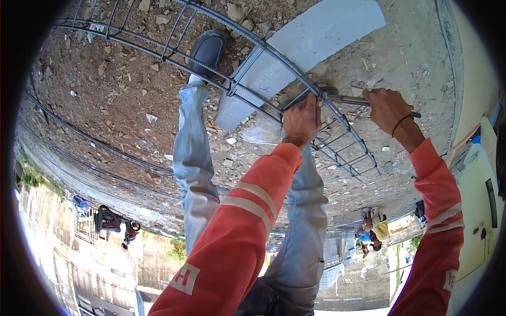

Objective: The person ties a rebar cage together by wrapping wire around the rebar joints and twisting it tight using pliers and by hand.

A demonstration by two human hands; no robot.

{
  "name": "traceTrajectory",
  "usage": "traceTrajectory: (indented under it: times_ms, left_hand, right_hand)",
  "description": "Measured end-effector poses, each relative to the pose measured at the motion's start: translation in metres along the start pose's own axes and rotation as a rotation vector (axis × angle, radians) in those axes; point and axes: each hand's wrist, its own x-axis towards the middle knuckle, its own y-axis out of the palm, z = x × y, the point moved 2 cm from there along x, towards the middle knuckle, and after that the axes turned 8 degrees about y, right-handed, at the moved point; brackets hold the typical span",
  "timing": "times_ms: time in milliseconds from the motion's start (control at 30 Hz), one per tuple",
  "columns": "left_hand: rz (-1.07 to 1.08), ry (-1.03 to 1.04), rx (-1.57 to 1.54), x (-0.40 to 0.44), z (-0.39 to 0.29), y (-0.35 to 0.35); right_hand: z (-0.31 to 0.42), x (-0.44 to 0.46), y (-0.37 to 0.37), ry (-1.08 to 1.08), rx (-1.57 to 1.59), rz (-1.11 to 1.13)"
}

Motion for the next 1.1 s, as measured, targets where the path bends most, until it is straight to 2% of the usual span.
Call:
traceTrajectory:
  times_ms: [33,67,100,167,333,367,400,467,500,533,600,633,667,733,767,800,867,933,1000,1067,1100]
  left_hand:
    - [0.006,-0.005,0.003,0.000,0.000,0.000]
    - [0.003,-0.004,0.004,0.000,-0.001,0.000]
    - [0.014,-0.010,-0.016,-0.001,-0.002,0.000]
    - [0.021,-0.012,-0.020,0.001,0.001,-0.002]
    - [0.024,-0.002,0.028,-0.001,0.001,0.007]
    - [0.025,0.000,0.031,0.000,0.000,0.008]
    - [0.010,0.010,0.033,-0.001,0.000,0.007]
    - [-0.001,0.034,0.042,0.001,-0.001,0.005]
    - [-0.008,0.023,0.050,0.002,-0.001,0.006]
    - [-0.010,0.006,0.054,0.001,-0.001,0.006]
    - [0.007,-0.009,0.063,0.001,0.002,0.008]
    - [-0.007,-0.002,0.073,0.001,0.003,0.008]
    - [-0.019,0.008,0.078,-0.001,0.001,0.008]
    - [-0.032,0.018,0.059,-0.001,-0.001,0.006]
    - [-0.047,0.034,0.053,0.002,-0.002,0.005]
    - [-0.055,0.041,0.050,0.003,-0.003,0.005]
    - [-0.002,-0.009,0.054,0.001,-0.001,0.006]
    - [0.011,-0.010,0.061,0.002,-0.001,0.004]
    - [0.004,-0.002,0.049,0.002,-0.002,0.003]
    - [0.012,-0.006,0.035,0.000,-0.001,0.005]
    - [0.026,-0.022,0.032,-0.001,0.002,0.006]
  right_hand:
    - [-0.005,0.002,0.025,-0.005,0.003,0.003]
    - [-0.009,0.006,0.063,-0.010,0.135,-0.035]
    - [-0.007,0.008,0.070,-0.011,0.269,-0.077]
    - [-0.016,0.016,0.076,-0.051,0.304,-0.075]
    - [-0.011,-0.011,-0.001,-0.131,0.289,0.109]
    - [-0.015,-0.012,0.003,-0.288,0.314,0.098]
    - [-0.017,-0.009,-0.003,-0.287,0.320,0.093]
    - [-0.019,-0.004,-0.009,0.088,1.122,1.027]
    - [-0.022,0.004,-0.009,0.090,1.169,1.058]
    - [-0.022,0.006,-0.008,0.087,1.171,1.057]
    - [-0.021,0.009,-0.012,0.099,0.824,0.956]
    - [-0.014,0.003,-0.024,0.070,0.597,0.799]
    - [-0.017,-0.009,-0.009,0.077,0.593,0.812]
    - [-0.030,-0.028,0.010,-0.127,0.035,-0.146]
    - [-0.031,-0.036,0.006,-0.086,-0.097,-0.303]
    - [-0.037,-0.037,0.004,-0.082,-0.104,-0.310]
    - [-0.048,-0.036,-0.001,-0.109,-0.200,-0.503]
    - [-0.048,-0.035,-0.002,-0.092,-0.155,-0.443]
    - [-0.051,-0.037,0.021,0.066,0.114,-0.079]
    - [-0.049,-0.048,0.071,0.021,0.299,-0.047]
    - [-0.044,-0.048,0.059,0.083,0.296,0.038]
